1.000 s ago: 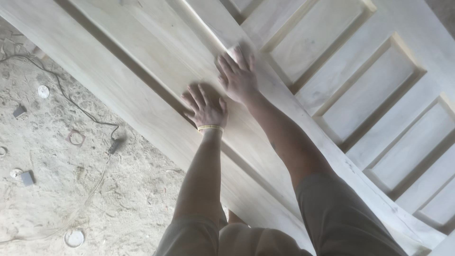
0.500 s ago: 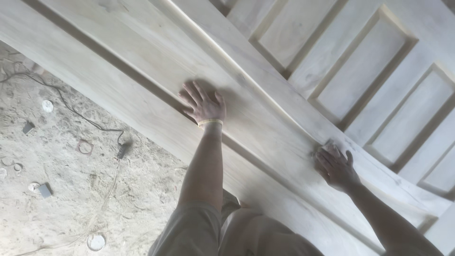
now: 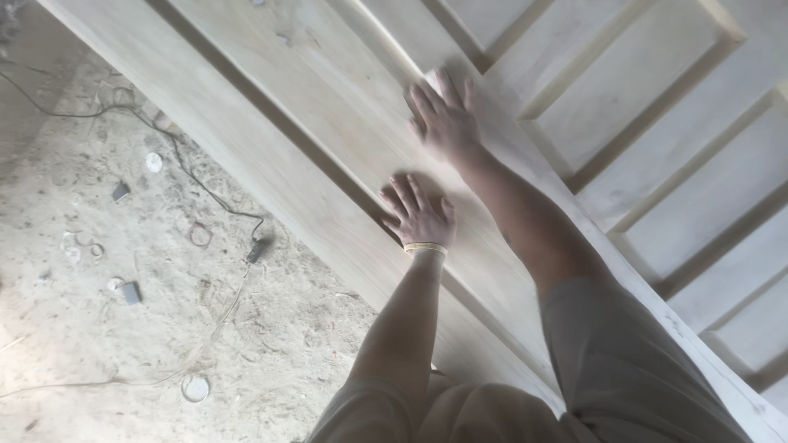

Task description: The person sands a large wooden door with a sanding block, moving across the flat surfaces and recessed panels. The person repeatedly rubs the sanding block over the door's surface to smooth it.

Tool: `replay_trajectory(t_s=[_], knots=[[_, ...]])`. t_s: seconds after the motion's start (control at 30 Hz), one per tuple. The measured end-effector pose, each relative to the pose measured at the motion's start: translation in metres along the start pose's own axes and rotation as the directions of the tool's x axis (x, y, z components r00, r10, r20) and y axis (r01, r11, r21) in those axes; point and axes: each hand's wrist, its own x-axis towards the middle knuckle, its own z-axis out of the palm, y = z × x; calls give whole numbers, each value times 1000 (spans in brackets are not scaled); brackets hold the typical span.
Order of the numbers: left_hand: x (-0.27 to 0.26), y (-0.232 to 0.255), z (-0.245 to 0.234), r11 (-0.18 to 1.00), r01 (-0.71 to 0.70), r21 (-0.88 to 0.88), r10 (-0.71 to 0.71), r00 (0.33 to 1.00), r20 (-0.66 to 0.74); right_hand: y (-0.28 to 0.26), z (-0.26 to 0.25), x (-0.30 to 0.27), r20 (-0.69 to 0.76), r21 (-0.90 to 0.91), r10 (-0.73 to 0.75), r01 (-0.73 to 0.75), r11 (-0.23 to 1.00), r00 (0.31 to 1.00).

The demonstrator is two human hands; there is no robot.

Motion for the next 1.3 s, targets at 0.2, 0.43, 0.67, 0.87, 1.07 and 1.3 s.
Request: replay_trajectory(t_s=[0.2,0.43,0.67,0.87,1.07,1.3], knots=[[-2,6,-2,998,-17,67,19,1000,-18,-29,-12,111,-41,40,26,-24,999,999],[1,-3,10,992,18,126,-10,998,-61,4,13,-85,-4,-15,102,-102,995,995],[-4,10,9,967,-78,241,86,996,-20,76,22,-411,213,53,261,-278,959,941],[-143,113,104,825,-483,294,495,868,36,153,8,-691,389,64,474,-536,842,790],[-391,207,215,621,-766,167,572,588,573,206,19,-919,426,-148,848,-901,408,314],[-439,206,242,244,-968,-50,881,200,429,234,112,-935,142,720,981,-667,-192,-128]])
